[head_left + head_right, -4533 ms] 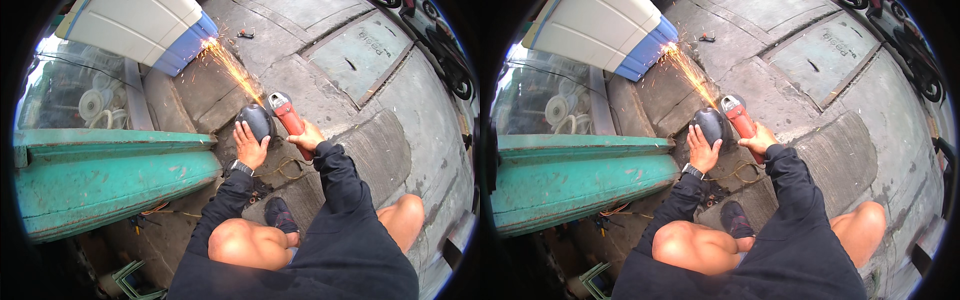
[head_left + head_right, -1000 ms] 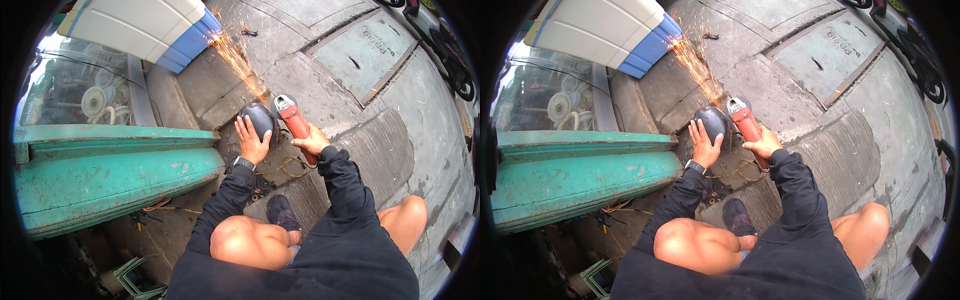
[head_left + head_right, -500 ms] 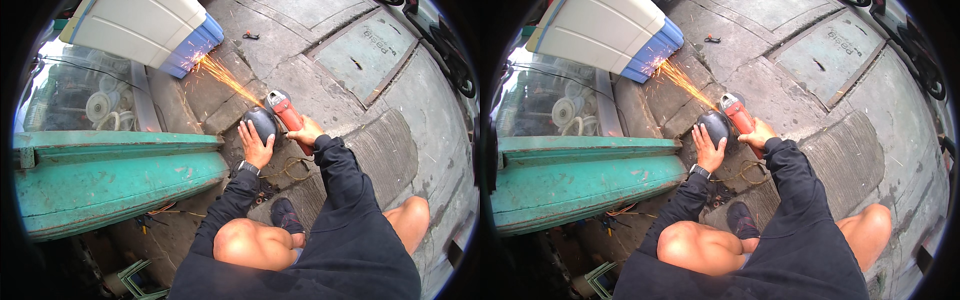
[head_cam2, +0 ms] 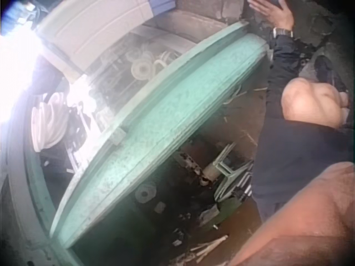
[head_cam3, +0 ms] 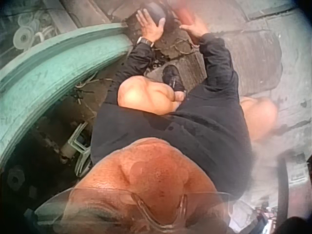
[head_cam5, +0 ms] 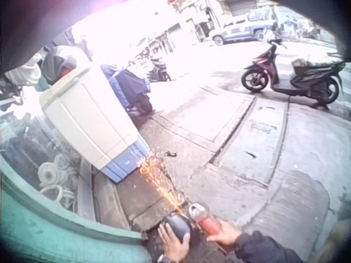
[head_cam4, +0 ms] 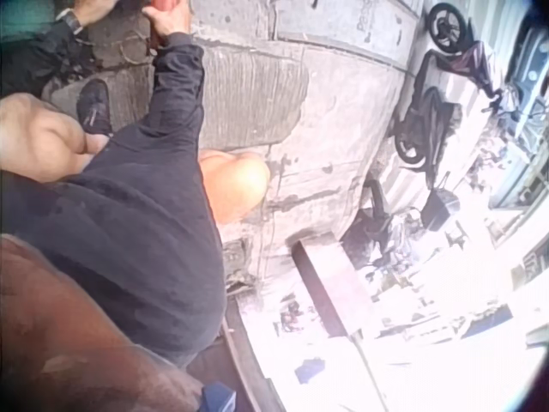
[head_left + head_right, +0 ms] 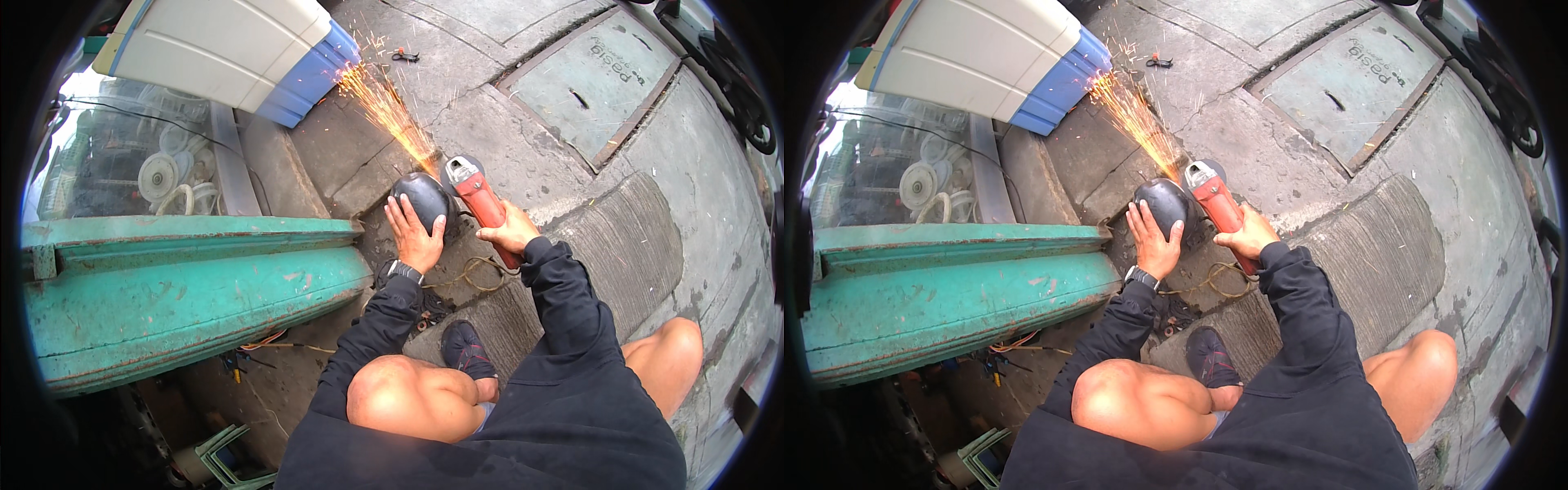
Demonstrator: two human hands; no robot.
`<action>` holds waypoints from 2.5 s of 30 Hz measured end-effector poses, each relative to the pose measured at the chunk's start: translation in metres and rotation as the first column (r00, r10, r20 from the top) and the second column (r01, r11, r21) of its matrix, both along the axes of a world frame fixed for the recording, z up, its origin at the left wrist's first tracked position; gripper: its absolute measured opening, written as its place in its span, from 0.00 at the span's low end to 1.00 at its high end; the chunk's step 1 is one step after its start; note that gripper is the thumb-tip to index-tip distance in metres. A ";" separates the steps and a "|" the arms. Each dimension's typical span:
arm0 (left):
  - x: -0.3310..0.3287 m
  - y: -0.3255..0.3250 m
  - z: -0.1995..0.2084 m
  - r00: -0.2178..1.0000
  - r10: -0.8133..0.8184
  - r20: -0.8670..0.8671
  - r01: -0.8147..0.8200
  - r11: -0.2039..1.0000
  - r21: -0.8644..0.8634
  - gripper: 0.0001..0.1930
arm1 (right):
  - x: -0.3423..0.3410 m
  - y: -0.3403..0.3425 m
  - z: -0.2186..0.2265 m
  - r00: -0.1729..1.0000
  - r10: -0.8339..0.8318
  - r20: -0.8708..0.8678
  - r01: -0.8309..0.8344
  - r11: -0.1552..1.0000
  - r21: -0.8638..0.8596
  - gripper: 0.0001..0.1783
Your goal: The person uses an angle grinder to cut or grind a black plastic or metal appliance component while holding it by hand on the sidewalk.
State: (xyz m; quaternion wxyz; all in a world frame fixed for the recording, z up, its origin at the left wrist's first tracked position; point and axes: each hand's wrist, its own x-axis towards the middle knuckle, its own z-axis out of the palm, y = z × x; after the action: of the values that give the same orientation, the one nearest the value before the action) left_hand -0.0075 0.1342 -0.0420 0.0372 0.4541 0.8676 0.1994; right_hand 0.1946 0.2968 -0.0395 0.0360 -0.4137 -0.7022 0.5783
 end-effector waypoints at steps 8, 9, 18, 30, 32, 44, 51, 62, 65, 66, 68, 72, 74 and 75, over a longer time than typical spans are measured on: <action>0.003 0.001 0.000 1.000 0.029 0.002 -0.029 1.000 -0.006 0.51 | -0.013 0.008 -0.001 0.999 0.035 0.035 -0.035 0.999 -0.020 0.48; 0.003 0.000 0.000 0.999 0.034 0.003 -0.034 0.999 -0.008 0.51 | -0.016 0.011 0.000 0.998 0.041 0.043 -0.041 0.999 -0.020 0.48; 0.008 0.004 -0.002 0.997 0.067 -0.029 -0.067 0.998 0.007 0.52 | -0.034 0.022 0.006 0.996 0.071 0.048 -0.071 0.997 0.008 0.49; 0.012 0.005 -0.004 0.995 0.103 -0.006 -0.103 0.995 0.001 0.52 | -0.007 0.006 0.007 0.996 0.054 0.068 -0.055 0.998 0.011 0.51; 0.012 0.006 -0.003 0.995 0.098 0.015 -0.098 0.995 -0.002 0.52 | -0.004 0.006 0.007 0.997 0.042 0.071 -0.042 0.999 0.003 0.52; 0.012 0.003 -0.001 0.994 0.088 0.070 -0.086 0.996 -0.026 0.53 | -0.007 0.011 0.017 0.997 0.059 0.058 -0.060 0.998 0.026 0.48; 0.005 0.002 0.003 0.996 0.041 0.079 -0.032 0.994 -0.105 0.54 | -0.027 0.018 0.015 0.995 0.078 0.069 -0.082 0.995 0.052 0.46; 0.002 0.000 0.000 0.998 0.008 0.063 -0.002 0.995 -0.097 0.54 | -0.018 0.018 0.012 0.995 0.074 0.062 -0.075 0.997 0.025 0.50; 0.002 -0.002 -0.001 0.999 0.005 0.041 -0.002 0.997 -0.076 0.54 | -0.008 0.013 0.012 0.995 0.075 0.065 -0.077 0.997 0.029 0.51; 0.003 -0.002 -0.002 0.999 0.007 0.036 -0.004 0.997 -0.075 0.54 | -0.005 0.011 0.012 0.995 0.080 0.064 -0.082 0.996 0.032 0.52; 0.004 -0.001 -0.002 0.999 0.007 0.037 -0.004 0.998 -0.069 0.54 | 0.001 0.009 0.016 0.994 0.077 0.075 -0.079 0.997 0.020 0.52; 0.003 0.000 -0.002 0.999 0.021 0.049 -0.017 0.996 -0.083 0.55 | 0.010 -0.001 0.012 0.998 0.027 0.056 -0.031 0.998 0.059 0.54; 0.003 -0.001 -0.001 0.998 0.031 0.053 -0.026 0.995 -0.095 0.55 | 0.012 -0.004 0.014 0.998 0.016 0.059 -0.020 0.997 0.072 0.50; 0.003 -0.001 -0.001 0.998 0.032 0.053 -0.027 0.995 -0.095 0.55 | 0.013 -0.005 0.015 0.998 0.010 0.062 -0.015 0.997 0.077 0.48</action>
State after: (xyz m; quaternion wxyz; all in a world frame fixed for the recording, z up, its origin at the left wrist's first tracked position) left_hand -0.0045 0.1331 -0.0431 0.0793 0.4333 0.8813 0.1711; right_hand 0.2076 0.2918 -0.0247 0.0267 -0.4252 -0.7275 0.5378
